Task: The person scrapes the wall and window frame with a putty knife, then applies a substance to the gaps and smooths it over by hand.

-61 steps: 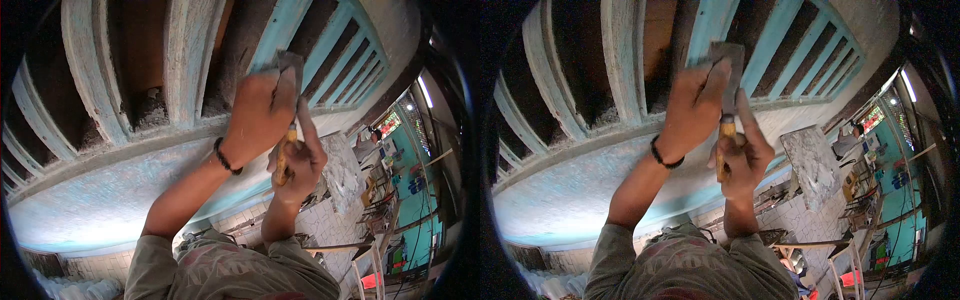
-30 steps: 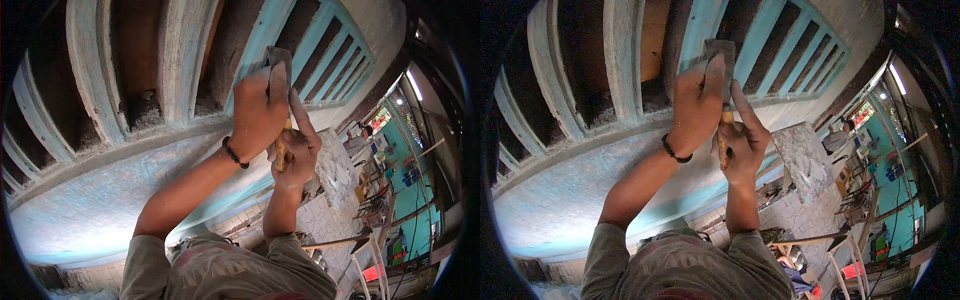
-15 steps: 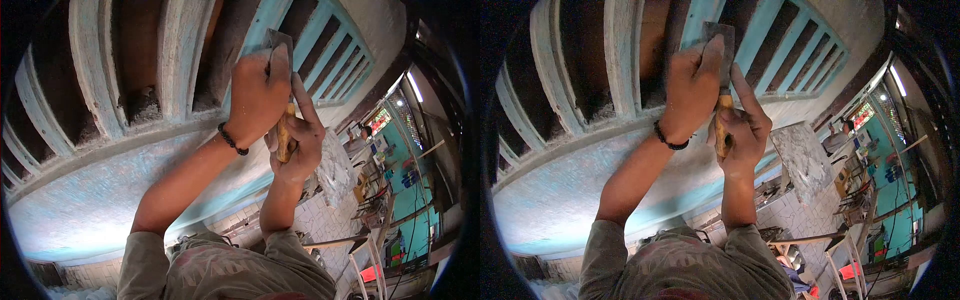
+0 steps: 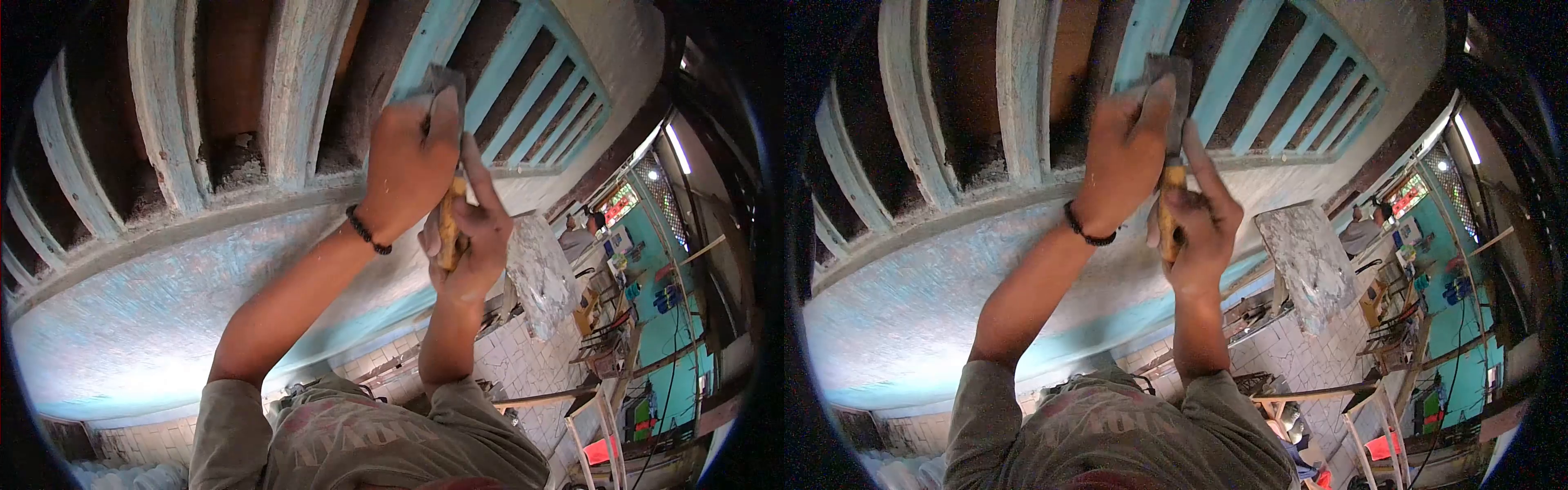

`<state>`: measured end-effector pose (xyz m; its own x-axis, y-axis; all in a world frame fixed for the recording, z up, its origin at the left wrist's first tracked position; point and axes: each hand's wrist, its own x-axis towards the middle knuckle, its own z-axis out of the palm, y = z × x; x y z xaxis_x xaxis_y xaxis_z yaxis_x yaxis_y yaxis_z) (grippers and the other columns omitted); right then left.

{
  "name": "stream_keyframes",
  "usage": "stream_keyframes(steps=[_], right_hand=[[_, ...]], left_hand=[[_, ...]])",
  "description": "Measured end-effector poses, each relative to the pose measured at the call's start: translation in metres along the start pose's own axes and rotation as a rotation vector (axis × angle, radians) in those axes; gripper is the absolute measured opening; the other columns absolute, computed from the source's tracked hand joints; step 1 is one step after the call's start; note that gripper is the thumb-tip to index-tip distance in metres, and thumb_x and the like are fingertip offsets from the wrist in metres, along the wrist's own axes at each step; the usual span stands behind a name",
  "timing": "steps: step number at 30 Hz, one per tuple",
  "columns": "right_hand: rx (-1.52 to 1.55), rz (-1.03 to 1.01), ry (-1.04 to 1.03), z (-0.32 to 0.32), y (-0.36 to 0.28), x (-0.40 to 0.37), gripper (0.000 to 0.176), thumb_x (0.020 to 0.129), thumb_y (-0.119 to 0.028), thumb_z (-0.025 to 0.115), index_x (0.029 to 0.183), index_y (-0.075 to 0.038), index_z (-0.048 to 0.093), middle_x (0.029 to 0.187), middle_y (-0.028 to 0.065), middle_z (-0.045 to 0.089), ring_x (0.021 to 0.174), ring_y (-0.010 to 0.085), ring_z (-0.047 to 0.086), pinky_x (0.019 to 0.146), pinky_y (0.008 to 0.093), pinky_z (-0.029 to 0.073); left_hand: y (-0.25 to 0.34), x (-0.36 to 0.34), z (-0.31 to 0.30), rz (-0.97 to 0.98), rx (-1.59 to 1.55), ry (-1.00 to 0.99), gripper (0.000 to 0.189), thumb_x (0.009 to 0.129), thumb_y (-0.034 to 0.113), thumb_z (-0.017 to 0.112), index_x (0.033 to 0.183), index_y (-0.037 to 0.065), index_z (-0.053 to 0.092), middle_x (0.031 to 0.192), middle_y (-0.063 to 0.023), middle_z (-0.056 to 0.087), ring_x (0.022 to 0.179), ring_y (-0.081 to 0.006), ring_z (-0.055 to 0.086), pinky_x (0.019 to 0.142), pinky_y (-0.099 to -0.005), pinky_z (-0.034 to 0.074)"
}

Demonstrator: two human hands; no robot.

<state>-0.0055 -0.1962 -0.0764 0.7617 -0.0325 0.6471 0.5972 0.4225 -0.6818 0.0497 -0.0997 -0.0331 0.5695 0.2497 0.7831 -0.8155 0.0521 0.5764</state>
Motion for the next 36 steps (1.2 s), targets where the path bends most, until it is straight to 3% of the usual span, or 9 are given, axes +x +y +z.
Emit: stream_keyframes(steps=[6,7,11,16,18,21,24,29,36], right_hand=[[-0.01,-0.059,-0.004,0.0,0.002,0.011,0.063,0.086,-0.003,0.054,0.147,0.007,0.046,0.086,0.0127,0.069,0.05,0.0086,0.054,0.046,0.0225,0.043],[0.018,-0.093,-0.057,0.001,-0.003,0.018,0.059,0.09,-0.005,0.058,0.146,0.006,0.047,0.081,0.0095,0.069,0.049,0.0076,0.053,0.044,0.0224,0.041],[-0.157,-0.124,-0.077,-0.007,-0.005,0.02,0.056,0.093,-0.006,0.063,0.146,0.005,0.049,0.071,0.0041,0.066,0.047,0.0068,0.052,0.043,0.0228,0.039],[-0.179,0.229,0.004,-0.052,0.035,-0.047,0.053,0.096,-0.006,0.062,0.147,0.002,0.05,0.065,-0.0001,0.059,0.047,0.0046,0.047,0.043,0.0227,0.039],[-0.242,0.202,0.001,-0.058,0.043,-0.067,0.052,0.097,-0.008,0.062,0.146,0.002,0.05,0.065,-0.0012,0.057,0.048,0.0044,0.045,0.044,0.0223,0.038],[-0.251,0.157,0.039,-0.056,0.05,-0.075,0.052,0.097,-0.011,0.063,0.146,0.003,0.05,0.065,-0.0019,0.056,0.049,0.004,0.045,0.045,0.0213,0.037],[-0.312,0.088,-0.005,-0.061,0.05,-0.072,0.051,0.097,-0.011,0.063,0.144,0.006,0.051,0.079,0.0048,0.067,0.061,0.0074,0.054,0.058,0.0234,0.046],[-0.443,-0.103,-0.155,-0.069,0.061,-0.059,0.049,0.096,-0.011,0.063,0.14,0.008,0.054,0.107,0.0209,0.073,0.086,0.0189,0.07,0.077,0.0316,0.054],[-0.479,-0.179,-0.123,-0.055,0.066,-0.052,0.046,0.094,-0.005,0.059,0.138,0.009,0.055,0.098,0.0254,0.072,0.086,0.0266,0.074,0.076,0.0328,0.055]], left_hand=[[0.002,0.011,0.001,0.106,0.089,0.009,0.042,0.099,0.021,0.054,0.069,-0.007,0.054,0.059,-0.0238,0.048,0.05,-0.0293,0.045,0.052,-0.0442,0.038],[0.004,0.016,0.002,0.089,0.07,-0.014,0.041,0.104,0.026,0.054,0.078,-0.006,0.052,0.06,-0.0102,0.041,0.06,-0.0125,0.037,0.054,-0.0369,0.034],[0.003,0.012,0.005,0.221,0.115,0.01,0.034,0.102,0.019,0.052,0.079,-0.006,0.055,0.062,-0.0203,0.047,0.055,-0.0231,0.043,0.056,-0.0395,0.036],[-0.031,-0.049,-0.044,0.292,0.615,-0.33,0.027,0.096,0.016,0.059,0.079,-0.004,0.06,0.068,-0.0262,0.056,0.058,-0.0407,0.053,0.055,-0.0422,0.039],[-0.001,-0.068,-0.056,0.4,0.763,-0.255,0.02,0.092,0.015,0.067,0.079,-0.001,0.063,0.065,-0.0212,0.057,0.053,-0.0364,0.054,0.052,-0.0401,0.04],[0.049,-0.078,-0.06,-0.223,0.644,-0.439,0.014,0.083,0.01,0.069,0.086,-0.001,0.061,0.075,-0.0215,0.062,0.066,-0.0394,0.063,0.057,-0.0442,0.047],[0.024,-0.086,-0.061,0.066,0.639,-0.412,0.01,0.089,0.008,0.07,0.085,-0.001,0.066,0.064,-0.0138,0.058,0.047,-0.0267,0.053,0.049,-0.0341,0.04],[-0.01,-0.101,-0.053,-0.106,0.54,-0.322,0.017,0.098,0.013,0.065,0.09,-0.002,0.068,0.06,-0.0054,0.059,0.049,-0.0095,0.051,0.048,-0.0265,0.037],[-0.031,-0.111,-0.023,-0.185,0.317,0.004,0.038,0.105,0.015,0.056,0.071,-0.001,0.059,0.06,0.0022,0.055,0.058,-0.0028,0.043,0.05,-0.024,0.031]])
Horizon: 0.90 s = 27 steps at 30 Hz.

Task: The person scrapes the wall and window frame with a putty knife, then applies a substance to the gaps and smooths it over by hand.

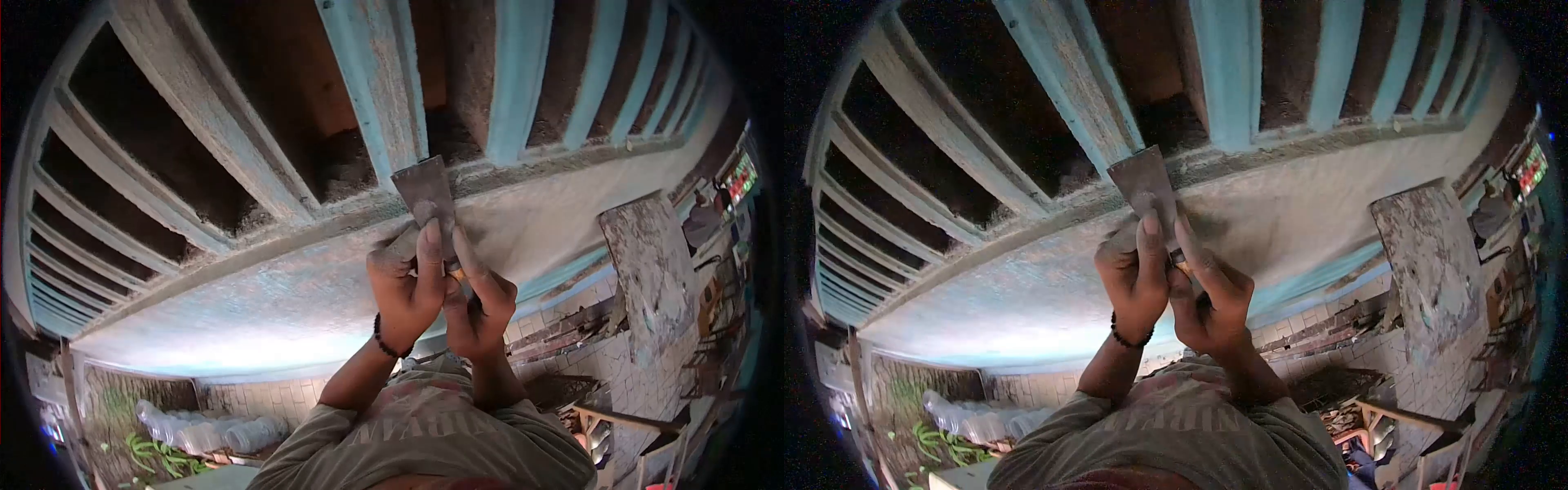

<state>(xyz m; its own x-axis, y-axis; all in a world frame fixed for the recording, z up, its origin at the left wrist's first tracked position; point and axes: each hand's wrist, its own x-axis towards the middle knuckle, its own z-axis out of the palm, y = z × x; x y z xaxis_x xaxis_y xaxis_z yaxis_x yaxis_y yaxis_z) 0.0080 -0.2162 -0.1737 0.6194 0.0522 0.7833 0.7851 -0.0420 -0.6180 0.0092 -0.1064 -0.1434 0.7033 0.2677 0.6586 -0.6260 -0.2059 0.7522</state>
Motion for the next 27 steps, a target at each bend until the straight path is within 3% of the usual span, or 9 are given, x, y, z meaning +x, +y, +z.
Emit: stream_keyframes(steps=[2,12,15,18,19,22,24,25,27], right_hand=[[0.02,0.009,0.001,0.0,0.007,-0.006,0.046,0.093,-0.004,0.057,0.137,0.009,0.055,0.097,0.0251,0.071,0.085,0.0269,0.074,0.075,0.0329,0.055],[-0.092,-0.039,0.03,-0.012,0.019,0.0,0.044,0.093,-0.009,0.057,0.133,0.011,0.059,0.09,0.0256,0.07,0.079,0.03,0.074,0.07,0.0338,0.055],[-0.131,-0.126,0.078,-0.012,0.031,-0.003,0.044,0.095,-0.017,0.063,0.128,0.011,0.06,0.087,0.0218,0.071,0.073,0.0228,0.071,0.068,0.0306,0.054],[0.177,0.105,0.187,-0.018,0.03,-0.014,0.047,0.094,-0.027,0.071,0.121,0.01,0.059,0.086,0.0163,0.07,0.07,0.0163,0.065,0.066,0.0267,0.052],[0.124,0.067,0.202,-0.028,0.034,-0.013,0.053,0.092,-0.035,0.075,0.117,0.008,0.056,0.09,0.0139,0.07,0.075,0.0134,0.063,0.068,0.0252,0.051],[0.029,0.007,0.04,-0.065,0.014,0.017,0.035,0.084,-0.018,0.079,0.107,0.004,0.065,0.092,0.0158,0.069,0.081,0.021,0.066,0.071,0.032,0.052],[-0.144,-0.229,0.011,-0.082,0.005,0.043,0.032,0.077,-0.011,0.079,0.104,0.002,0.068,0.091,0.0153,0.07,0.081,0.025,0.067,0.072,0.0341,0.053],[-0.228,-0.287,-0.056,-0.095,0.0,0.053,0.035,0.076,-0.012,0.08,0.106,0.001,0.068,0.092,0.0153,0.071,0.083,0.0261,0.067,0.074,0.0358,0.053],[-0.157,-0.287,0.09,-0.101,-0.008,0.065,0.045,0.079,-0.014,0.078,0.117,0.003,0.061,0.099,0.0139,0.067,0.088,0.0245,0.065,0.081,0.036,0.053]], left_hand=[[0.001,-0.004,0.007,-0.09,-0.062,0.068,0.038,0.105,0.015,0.056,0.07,0.0,0.059,0.06,0.0027,0.055,0.059,-0.0029,0.042,0.051,-0.0244,0.031],[0.0,-0.002,0.024,-0.08,0.005,0.101,0.035,0.105,0.014,0.054,0.074,-0.001,0.06,0.06,0.0002,0.055,0.058,-0.0044,0.042,0.049,-0.0271,0.03],[-0.005,-0.005,0.02,-0.06,0.002,0.042,0.033,0.104,0.014,0.056,0.075,-0.001,0.061,0.059,-0.0001,0.056,0.057,-0.0046,0.043,0.049,-0.0256,0.031],[0.001,-0.011,0.015,-0.042,0.043,0.021,0.029,0.1,0.013,0.062,0.074,0.0,0.062,0.059,0.0009,0.057,0.054,-0.004,0.045,0.049,-0.0238,0.032],[0.003,-0.015,0.008,-0.046,0.112,-0.022,0.019,0.094,0.011,0.071,0.079,-0.001,0.066,0.06,0.0003,0.06,0.051,-0.003,0.048,0.046,-0.0219,0.032],[0.017,-0.019,-0.005,0.078,0.223,0.043,0.015,0.088,0.009,0.077,0.086,-0.002,0.067,0.061,-0.0017,0.062,0.049,-0.0028,0.049,0.044,-0.0212,0.033],[0.025,-0.01,-0.014,0.285,0.227,0.092,0.015,0.086,0.008,0.076,0.089,-0.004,0.067,0.062,-0.0047,0.064,0.048,-0.0055,0.054,0.047,-0.0196,0.039],[0.026,-0.006,-0.023,0.41,0.283,0.109,0.015,0.089,0.01,0.072,0.089,-0.004,0.067,0.062,-0.0058,0.064,0.048,-0.0069,0.055,0.047,-0.0204,0.041],[0.021,0.001,-0.034,0.545,0.319,0.216,0.014,0.088,0.01,0.069,0.083,-0.003,0.066,0.061,-0.007,0.064,0.047,-0.0101,0.055,0.046,-0.0225,0.042]])
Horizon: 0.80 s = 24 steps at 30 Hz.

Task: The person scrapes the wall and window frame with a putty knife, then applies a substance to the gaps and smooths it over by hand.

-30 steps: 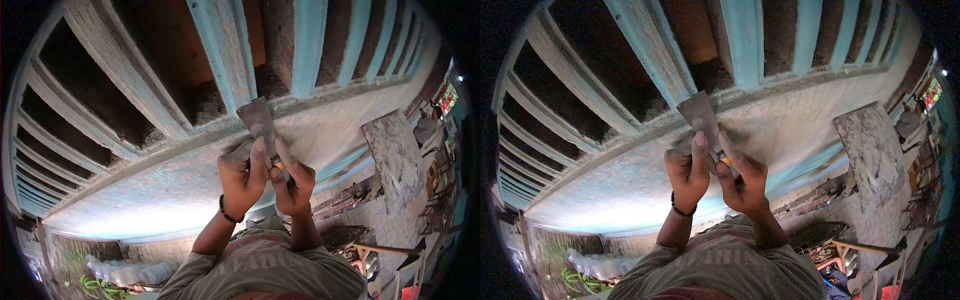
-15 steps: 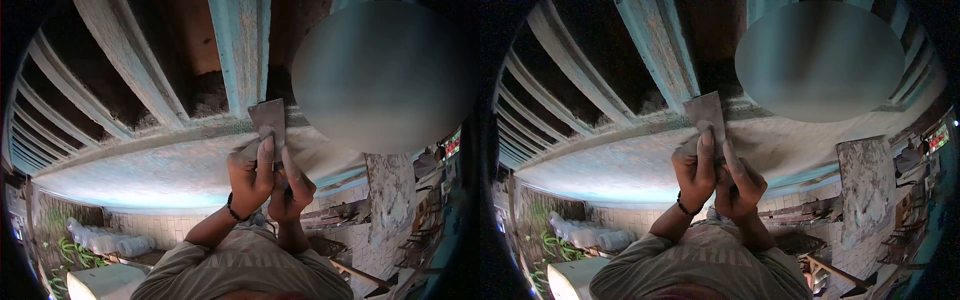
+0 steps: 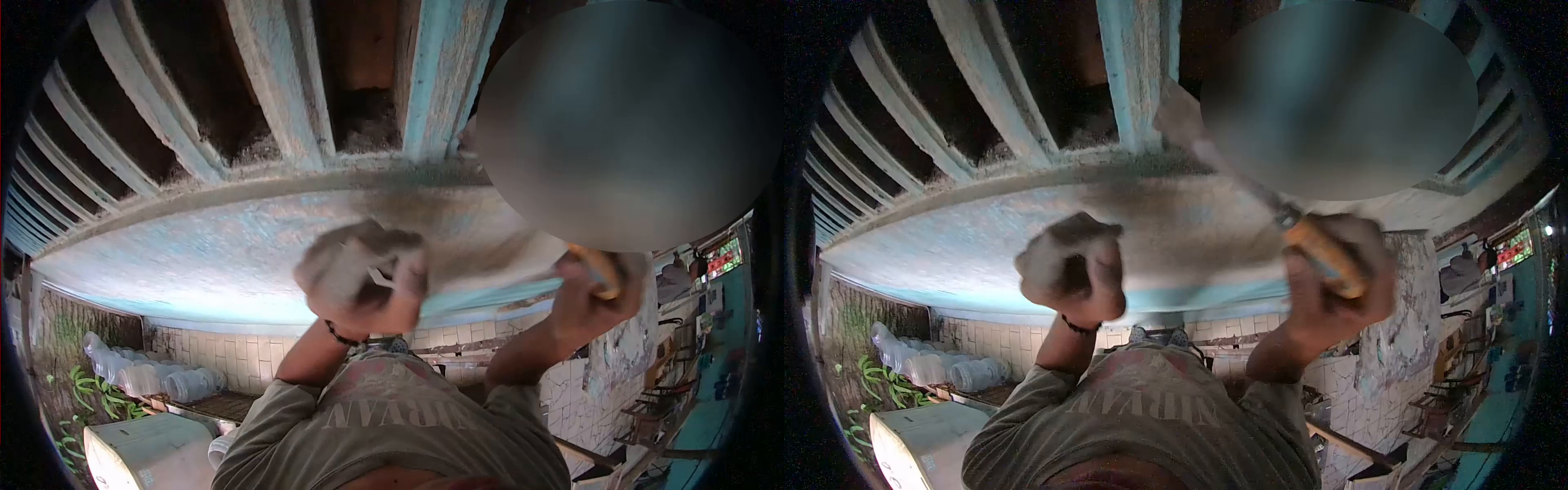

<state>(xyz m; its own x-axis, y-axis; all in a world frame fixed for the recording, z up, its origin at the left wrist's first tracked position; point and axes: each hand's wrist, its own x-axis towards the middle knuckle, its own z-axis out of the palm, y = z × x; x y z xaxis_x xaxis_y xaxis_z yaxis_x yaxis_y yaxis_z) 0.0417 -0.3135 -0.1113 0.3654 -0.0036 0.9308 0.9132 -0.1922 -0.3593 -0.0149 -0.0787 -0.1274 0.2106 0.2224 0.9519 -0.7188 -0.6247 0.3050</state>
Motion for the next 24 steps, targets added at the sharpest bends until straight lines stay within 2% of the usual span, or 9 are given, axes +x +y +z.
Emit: stream_keyframes(steps=[2,4,7,9,11,15,20,22,24], right_hand=[[0.157,0.008,0.155,0.002,-0.005,0.02,0.06,0.086,-0.01,0.07,0.138,0.01,0.047,0.111,0.0146,0.062,0.096,0.022,0.062,0.088,0.0326,0.053],[0.473,0.037,0.326,0.01,0.006,0.052,0.065,0.085,-0.022,0.077,0.138,0.002,0.047,0.106,0.0129,0.067,0.098,0.0237,0.065,0.09,0.0375,0.055],[0.738,0.131,0.15,0.038,-0.014,0.1,0.047,0.09,-0.023,0.072,0.125,0.003,0.056,0.095,0.0099,0.07,0.083,0.0161,0.067,0.069,0.0274,0.053],[0.584,0.002,-0.002,0.053,-0.003,0.109,0.041,0.099,-0.028,0.055,0.124,0.005,0.052,0.088,0.0112,0.064,0.072,0.0169,0.064,0.062,0.0263,0.05],[0.339,-0.177,0.046,0.069,0.006,0.118,0.041,0.104,-0.034,0.046,0.119,0.004,0.05,0.08,0.011,0.06,0.063,0.0167,0.06,0.056,0.026,0.047],[0.109,-0.248,0.285,0.095,0.001,0.119,0.041,0.102,-0.04,0.053,0.1,0.0,0.056,0.066,0.0057,0.058,0.051,0.014,0.056,0.049,0.0281,0.043],[0.085,-0.402,0.339,0.111,0.006,0.136,0.04,0.099,-0.032,0.063,0.071,-0.004,0.06,0.064,0.0019,0.061,0.054,0.0101,0.055,0.053,0.031,0.042],[-0.564,-0.754,0.507,0.12,0.019,0.135,0.042,0.099,-0.032,0.063,0.067,-0.005,0.059,0.06,0.0006,0.06,0.055,0.0082,0.053,0.053,0.0311,0.041],[-0.651,-0.806,0.549,0.127,0.017,0.127,0.043,0.1,-0.032,0.062,0.066,-0.006,0.058,0.058,-0.0003,0.058,0.055,0.0069,0.05,0.053,0.0302,0.039]], left_hand=[[-0.008,0.003,-0.005,-0.008,-0.009,0.136,0.014,0.087,0.008,0.067,0.076,-0.001,0.064,0.062,-0.0079,0.064,0.048,-0.0129,0.055,0.047,-0.0241,0.041],[-0.011,0.005,-0.01,-0.063,0.033,0.251,0.02,0.092,0.012,0.067,0.076,-0.001,0.065,0.061,-0.0077,0.064,0.049,-0.0105,0.054,0.049,-0.0226,0.039],[-0.014,0.013,-0.017,-0.082,0.036,0.338,0.027,0.096,0.015,0.064,0.075,0.0,0.066,0.059,-0.0054,0.062,0.05,-0.0069,0.053,0.048,-0.021,0.035],[-0.017,0.013,-0.02,-0.112,0.057,0.375,0.028,0.097,0.016,0.064,0.074,0.0,0.066,0.056,-0.004,0.06,0.048,-0.0061,0.05,0.046,-0.0216,0.031],[-0.03,0.007,-0.027,-0.068,0.202,0.337,0.029,0.095,0.013,0.064,0.069,0.001,0.063,0.052,-0.0033,0.053,0.045,-0.0073,0.042,0.045,-0.0248,0.025],[-0.036,0.003,-0.033,-0.046,0.248,0.33,0.029,0.093,0.01,0.064,0.065,0.001,0.06,0.052,-0.0044,0.051,0.044,-0.0103,0.038,0.045,-0.0268,0.023],[-0.034,0.002,-0.041,-0.088,0.236,0.324,0.029,0.092,0.008,0.064,0.064,0.002,0.058,0.052,-0.0049,0.049,0.044,-0.0128,0.038,0.046,-0.0279,0.024],[-0.036,0.002,-0.043,-0.11,0.215,0.328,0.03,0.092,0.008,0.063,0.064,0.002,0.057,0.052,-0.0049,0.049,0.044,-0.0134,0.039,0.046,-0.0282,0.024],[-0.039,-0.001,-0.047,-0.112,0.228,0.295,0.03,0.093,0.007,0.062,0.064,0.003,0.057,0.052,-0.0052,0.049,0.044,-0.0148,0.04,0.045,-0.0284,0.025]])
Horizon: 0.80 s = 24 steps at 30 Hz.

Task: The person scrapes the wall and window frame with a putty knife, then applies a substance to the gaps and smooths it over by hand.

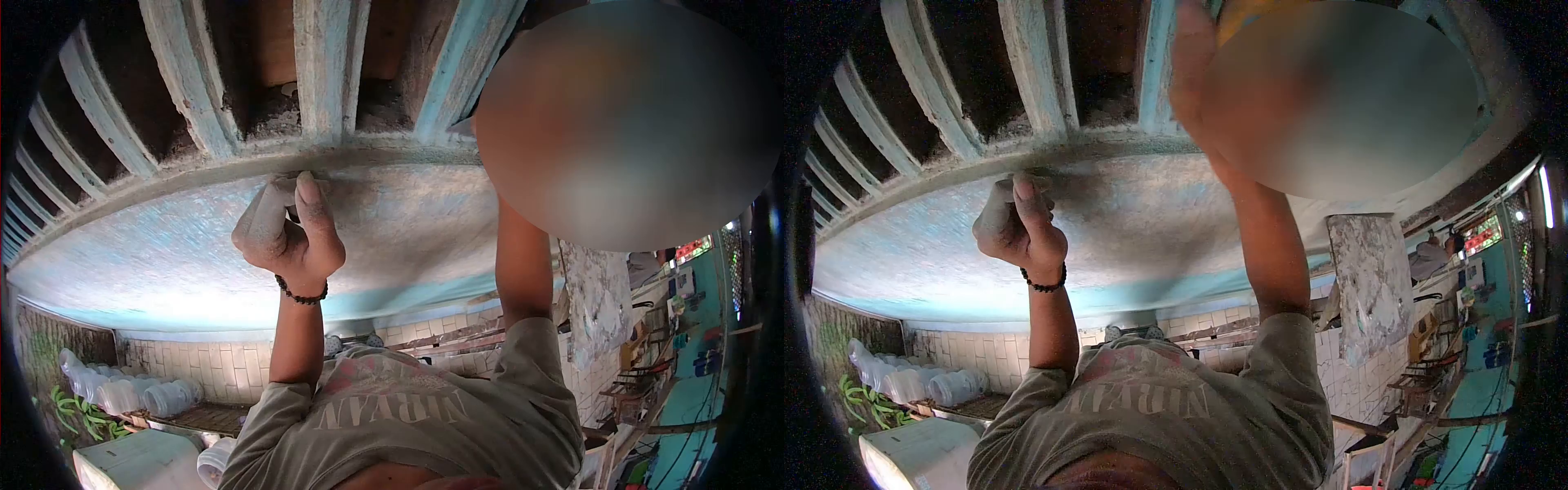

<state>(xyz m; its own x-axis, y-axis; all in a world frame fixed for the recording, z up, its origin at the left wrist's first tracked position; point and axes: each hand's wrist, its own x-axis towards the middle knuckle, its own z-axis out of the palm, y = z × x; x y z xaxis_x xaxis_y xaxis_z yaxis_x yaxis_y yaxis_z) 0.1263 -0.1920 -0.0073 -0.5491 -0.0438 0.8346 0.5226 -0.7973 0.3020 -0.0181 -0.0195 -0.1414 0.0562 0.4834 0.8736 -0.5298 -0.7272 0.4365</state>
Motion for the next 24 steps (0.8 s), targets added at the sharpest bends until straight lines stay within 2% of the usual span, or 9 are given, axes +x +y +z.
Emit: stream_keyframes(steps=[5,6,8,11,13,17,20,23,24], right_hand=[[0.654,0.69,0.041,-0.006,-0.026,0.021,0.042,0.1,-0.028,0.062,0.067,-0.003,0.056,0.057,-0.0007,0.053,0.055,0.0065,0.045,0.054,0.0264,0.033],[0.488,0.54,-0.1,-0.01,-0.013,0.015,0.043,0.099,-0.026,0.064,0.065,-0.003,0.053,0.058,-0.0013,0.05,0.054,0.0061,0.042,0.052,0.0246,0.03],[0.527,0.393,-0.055,-0.002,-0.028,0.004,0.043,0.099,-0.026,0.065,0.065,-0.004,0.052,0.059,-0.0027,0.05,0.054,0.0058,0.042,0.051,0.0242,0.029],[0.581,0.372,0.028,0.0,-0.036,0.008,0.042,0.098,-0.028,0.068,0.067,-0.003,0.053,0.061,-0.0029,0.051,0.056,0.0055,0.043,0.05,0.0237,0.032],[0.573,0.554,0.031,-0.007,-0.04,0.015,0.042,0.097,-0.029,0.069,0.068,-0.002,0.053,0.06,-0.0022,0.052,0.057,0.0059,0.044,0.052,0.0238,0.035],[0.47,0.229,0.053,0.0,-0.03,0.004,0.042,0.098,-0.029,0.066,0.068,0.0,0.055,0.059,-0.0009,0.052,0.054,0.0058,0.043,0.048,0.023,0.035],[0.396,0.468,0.023,0.001,-0.036,0.018,0.043,0.098,-0.031,0.064,0.066,-0.003,0.053,0.057,-0.0011,0.052,0.052,0.0052,0.042,0.048,0.0227,0.034],[0.402,0.515,0.027,-0.003,-0.028,0.012,0.047,0.099,-0.034,0.063,0.064,-0.005,0.05,0.055,-0.0022,0.049,0.05,0.0046,0.041,0.047,0.0224,0.032],[0.434,0.476,-0.036,-0.006,-0.021,0.007,0.048,0.1,-0.035,0.062,0.063,-0.006,0.049,0.055,-0.0021,0.049,0.05,0.0044,0.041,0.047,0.0225,0.031]], left_hand=[[-0.008,0.004,-0.003,0.072,0.02,-0.016,0.03,0.093,0.007,0.062,0.064,0.002,0.057,0.052,-0.0066,0.049,0.043,-0.0172,0.042,0.045,-0.0287,0.029],[-0.009,0.005,-0.003,0.093,0.014,-0.01,0.03,0.093,0.007,0.062,0.063,0.002,0.057,0.052,-0.007,0.049,0.043,-0.0177,0.043,0.045,-0.0285,0.03],[-0.008,0.008,-0.002,0.099,-0.017,-0.008,0.03,0.092,0.006,0.06,0.063,0.001,0.057,0.053,-0.0078,0.053,0.043,-0.0191,0.048,0.046,-0.0282,0.037],[-0.013,0.01,-0.006,0.139,-0.035,-0.045,0.027,0.09,0.008,0.059,0.064,0.001,0.06,0.054,-0.0078,0.056,0.045,-0.0212,0.052,0.047,-0.0284,0.04],[-0.023,0.007,-0.006,0.213,-0.057,-0.056,0.025,0.088,0.01,0.06,0.065,0.0,0.061,0.054,-0.0078,0.056,0.046,-0.0223,0.054,0.047,-0.0284,0.042],[-0.032,0.002,-0.009,0.278,-0.082,-0.114,0.022,0.085,0.013,0.062,0.067,0.002,0.064,0.055,-0.008,0.057,0.047,-0.024,0.058,0.049,-0.0288,0.045],[-0.029,0.006,-0.01,0.317,-0.052,-0.124,0.018,0.083,0.014,0.063,0.069,0.003,0.065,0.058,-0.0083,0.059,0.049,-0.0229,0.059,0.05,-0.0291,0.045],[-0.017,0.032,-0.002,0.353,-0.194,-0.173,0.015,0.082,0.015,0.066,0.07,0.004,0.066,0.06,-0.0081,0.059,0.05,-0.0223,0.058,0.05,-0.0292,0.044],[-0.008,0.046,-0.006,0.384,-0.152,-0.26,0.02,0.088,0.011,0.061,0.074,-0.003,0.066,0.065,-0.0139,0.063,0.052,-0.0225,0.058,0.051,-0.0285,0.043]])
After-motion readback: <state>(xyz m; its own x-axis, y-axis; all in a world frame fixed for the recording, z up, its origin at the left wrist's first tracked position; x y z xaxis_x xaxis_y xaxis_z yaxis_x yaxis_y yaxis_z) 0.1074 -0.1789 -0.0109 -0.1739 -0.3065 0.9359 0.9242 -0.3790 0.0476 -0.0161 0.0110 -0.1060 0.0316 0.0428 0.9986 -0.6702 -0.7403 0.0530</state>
